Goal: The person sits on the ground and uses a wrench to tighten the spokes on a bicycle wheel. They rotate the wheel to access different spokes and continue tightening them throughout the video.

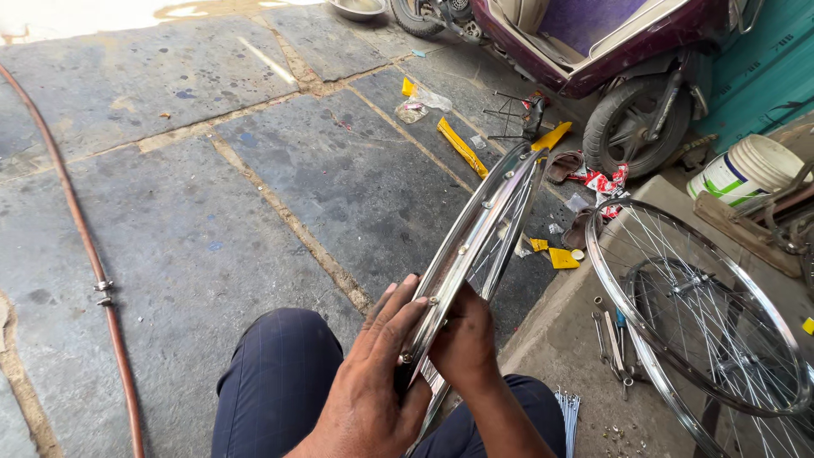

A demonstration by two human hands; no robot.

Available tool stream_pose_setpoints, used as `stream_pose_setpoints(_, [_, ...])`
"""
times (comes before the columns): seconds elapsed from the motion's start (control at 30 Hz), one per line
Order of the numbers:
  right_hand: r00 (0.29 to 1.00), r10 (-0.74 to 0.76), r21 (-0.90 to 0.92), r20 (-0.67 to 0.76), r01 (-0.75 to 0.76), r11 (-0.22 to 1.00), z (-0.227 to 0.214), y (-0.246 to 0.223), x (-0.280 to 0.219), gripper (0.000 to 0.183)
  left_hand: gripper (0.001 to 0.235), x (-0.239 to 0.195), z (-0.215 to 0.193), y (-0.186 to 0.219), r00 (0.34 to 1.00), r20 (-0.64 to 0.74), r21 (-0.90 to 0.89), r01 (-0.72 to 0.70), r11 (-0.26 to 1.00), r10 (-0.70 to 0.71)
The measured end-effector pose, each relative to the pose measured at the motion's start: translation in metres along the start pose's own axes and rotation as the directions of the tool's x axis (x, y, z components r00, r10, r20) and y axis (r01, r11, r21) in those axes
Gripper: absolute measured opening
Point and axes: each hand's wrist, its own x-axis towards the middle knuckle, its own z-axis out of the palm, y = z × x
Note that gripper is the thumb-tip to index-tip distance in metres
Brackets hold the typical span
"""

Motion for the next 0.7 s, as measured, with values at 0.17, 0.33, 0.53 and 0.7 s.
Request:
stream_pose_setpoints(0.17, [0.998, 0.046, 0.472, -0.036, -0.024, 0.881, -0.009, 0.000, -0.020, 0.033, 0.074, -0.001, 0.002, -0.006, 0.999, 0.032, 0.036, 0.034, 0.999, -0.035])
stream_pose_setpoints(0.33, [0.963, 0.176, 0.302, -0.205, -0.109, 0.947, 0.001, 0.008, -0.002, 0.035, 0.074, 0.000, 0.001, -0.005, 1.000, -0.006, 0.028, 0.027, 0.999, -0.027])
stream_pose_setpoints(0.53, [0.988, 0.142, 0.340, -0.061, -0.113, 0.933, 0.000, -0.008, -0.005, 0.027, 0.072, -0.003, -0.002, -0.011, 0.998, 0.001, 0.070, 0.069, 0.995, -0.070])
stream_pose_setpoints(0.7, [0.998, -0.010, 0.377, -0.055, 0.030, 0.926, -0.002, -0.005, -0.004, 0.029, 0.074, -0.001, -0.003, -0.011, 0.996, 0.000, 0.018, 0.084, 0.996, -0.084])
